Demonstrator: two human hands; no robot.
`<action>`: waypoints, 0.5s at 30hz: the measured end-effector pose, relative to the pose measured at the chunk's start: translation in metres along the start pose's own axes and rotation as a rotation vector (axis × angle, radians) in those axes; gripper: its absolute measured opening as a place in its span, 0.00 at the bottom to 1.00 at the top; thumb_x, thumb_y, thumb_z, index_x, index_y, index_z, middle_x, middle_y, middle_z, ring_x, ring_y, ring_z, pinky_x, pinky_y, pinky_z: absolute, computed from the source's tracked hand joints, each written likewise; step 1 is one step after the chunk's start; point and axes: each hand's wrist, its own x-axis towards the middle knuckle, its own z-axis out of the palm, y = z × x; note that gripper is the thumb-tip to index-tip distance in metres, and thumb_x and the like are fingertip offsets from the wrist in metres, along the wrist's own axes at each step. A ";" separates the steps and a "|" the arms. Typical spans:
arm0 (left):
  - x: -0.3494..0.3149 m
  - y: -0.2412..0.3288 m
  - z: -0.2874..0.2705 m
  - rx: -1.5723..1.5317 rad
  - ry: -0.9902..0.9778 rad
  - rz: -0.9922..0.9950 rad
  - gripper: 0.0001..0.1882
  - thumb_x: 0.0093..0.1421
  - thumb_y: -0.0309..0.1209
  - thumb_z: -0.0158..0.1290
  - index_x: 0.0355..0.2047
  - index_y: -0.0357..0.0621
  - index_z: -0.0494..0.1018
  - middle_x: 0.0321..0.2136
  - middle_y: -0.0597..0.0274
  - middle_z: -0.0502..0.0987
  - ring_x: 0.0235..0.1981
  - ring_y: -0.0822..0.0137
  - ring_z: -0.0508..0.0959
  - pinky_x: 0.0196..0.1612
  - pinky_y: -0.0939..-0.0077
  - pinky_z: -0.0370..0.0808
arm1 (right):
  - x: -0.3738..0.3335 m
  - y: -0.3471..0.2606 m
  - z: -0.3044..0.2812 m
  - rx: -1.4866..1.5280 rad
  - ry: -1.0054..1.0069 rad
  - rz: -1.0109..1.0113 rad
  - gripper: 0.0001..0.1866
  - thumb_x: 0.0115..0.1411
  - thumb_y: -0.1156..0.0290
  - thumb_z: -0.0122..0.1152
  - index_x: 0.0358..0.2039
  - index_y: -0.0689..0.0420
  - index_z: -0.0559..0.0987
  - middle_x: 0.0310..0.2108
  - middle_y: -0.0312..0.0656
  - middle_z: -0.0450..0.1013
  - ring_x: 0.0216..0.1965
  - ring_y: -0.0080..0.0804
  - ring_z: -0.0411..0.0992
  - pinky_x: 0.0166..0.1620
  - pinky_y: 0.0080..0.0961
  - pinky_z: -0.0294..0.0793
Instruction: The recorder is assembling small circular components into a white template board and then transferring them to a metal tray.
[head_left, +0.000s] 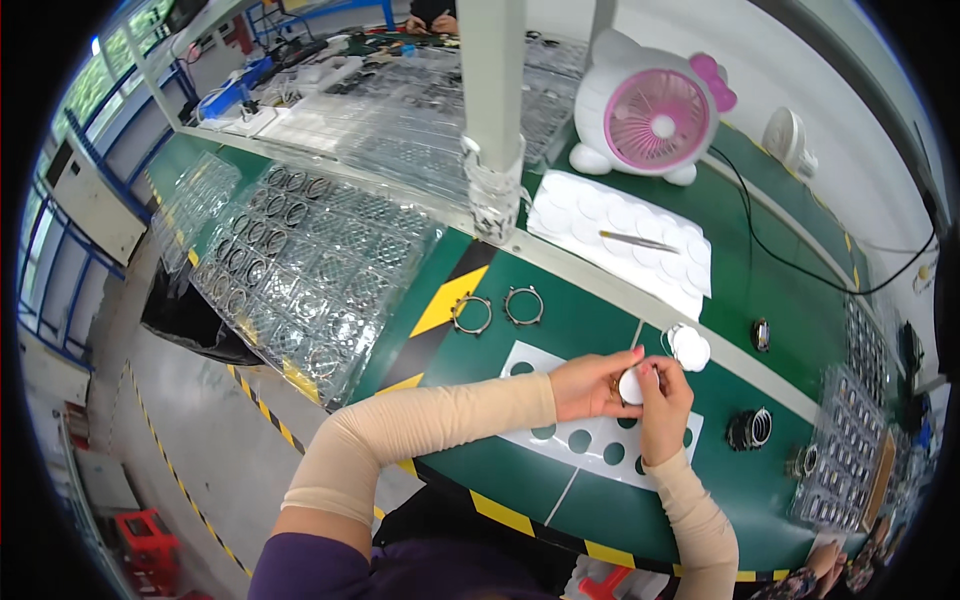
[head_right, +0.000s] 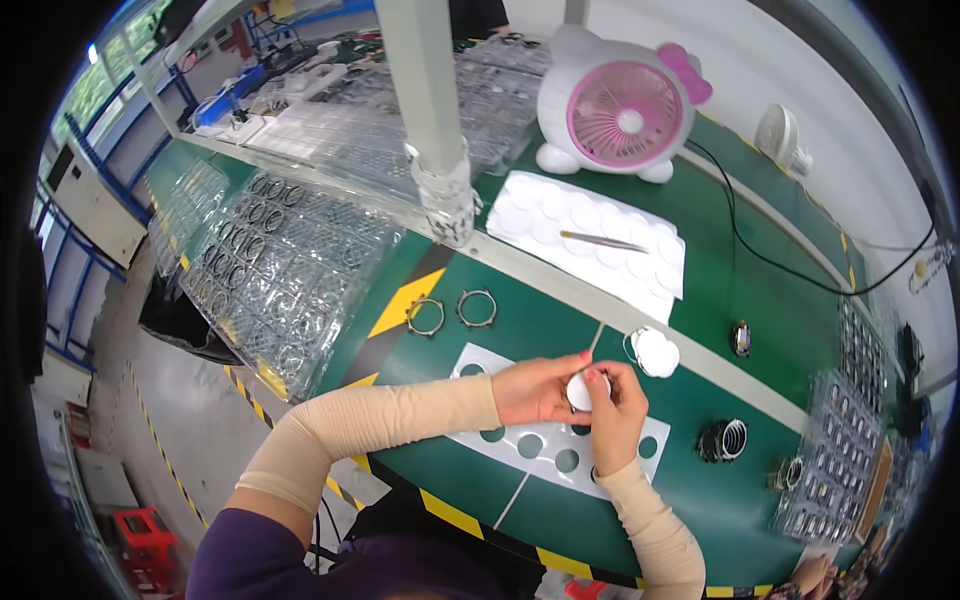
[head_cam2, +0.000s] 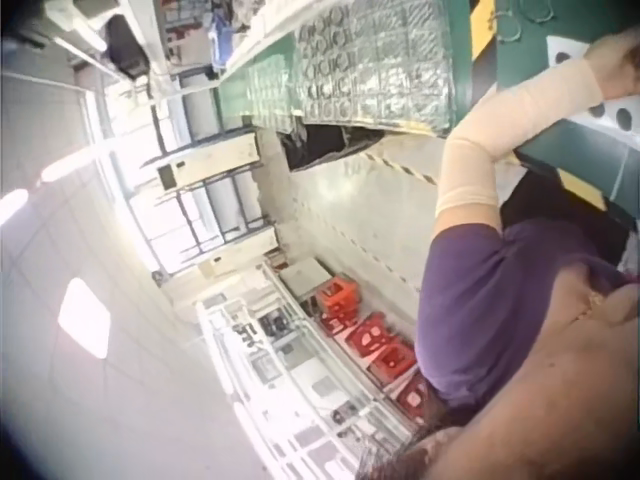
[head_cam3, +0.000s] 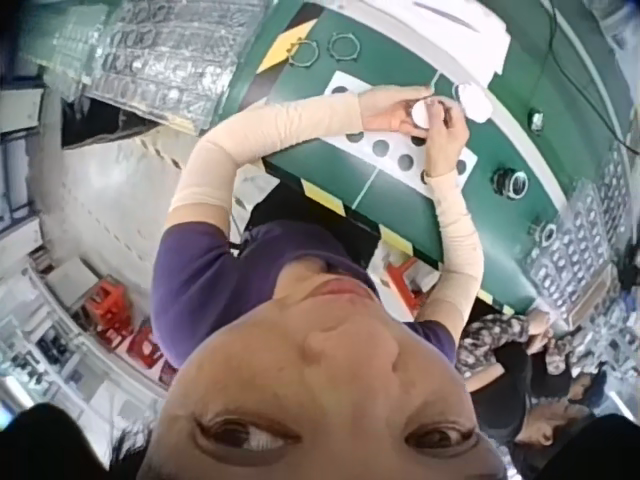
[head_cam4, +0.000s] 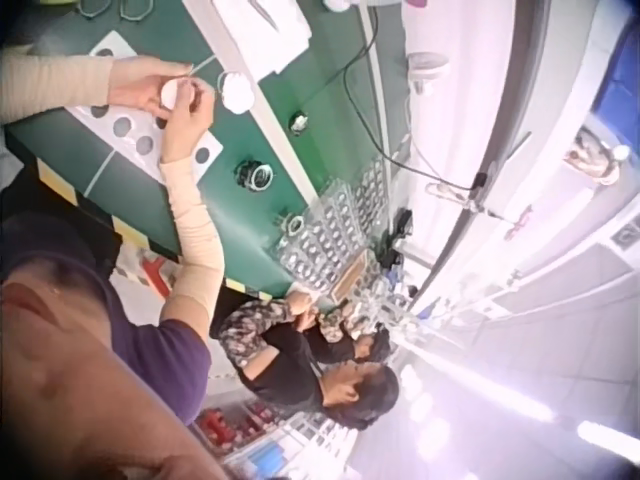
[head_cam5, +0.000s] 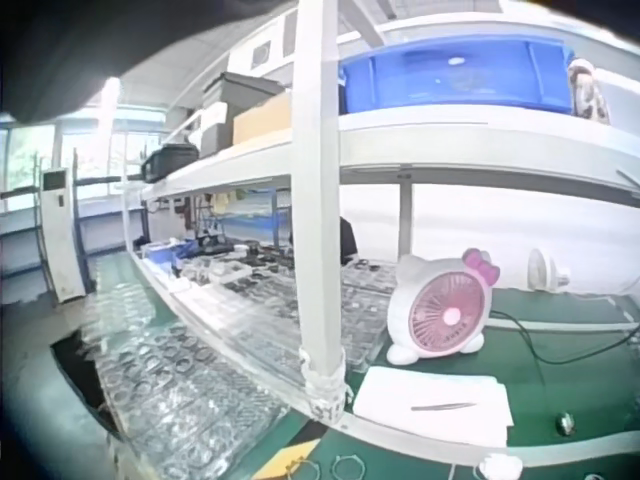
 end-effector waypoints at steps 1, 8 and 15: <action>-0.002 0.000 0.000 0.009 -0.002 0.000 0.19 0.60 0.45 0.44 0.43 0.43 0.65 0.42 0.61 0.70 0.44 0.69 0.72 0.51 0.65 0.70 | -0.001 -0.001 0.000 -0.102 -0.001 -0.019 0.06 0.54 0.75 0.56 0.31 0.63 0.71 0.25 0.35 0.68 0.27 0.17 0.65 0.31 0.14 0.65; -0.002 -0.002 -0.002 -0.044 -0.008 0.012 0.20 0.60 0.44 0.46 0.43 0.40 0.65 0.39 0.59 0.70 0.41 0.67 0.74 0.48 0.66 0.71 | -0.009 -0.008 0.007 -0.176 -0.096 -0.143 0.15 0.51 0.77 0.57 0.39 0.62 0.67 0.34 0.39 0.66 0.36 0.24 0.66 0.38 0.18 0.67; -0.009 0.005 0.001 -0.011 -0.046 0.089 0.21 0.60 0.44 0.45 0.43 0.37 0.64 0.39 0.57 0.71 0.42 0.65 0.73 0.48 0.66 0.72 | -0.010 -0.012 0.012 -0.073 -0.068 -0.134 0.19 0.50 0.80 0.56 0.45 0.62 0.67 0.40 0.40 0.66 0.39 0.23 0.66 0.41 0.16 0.66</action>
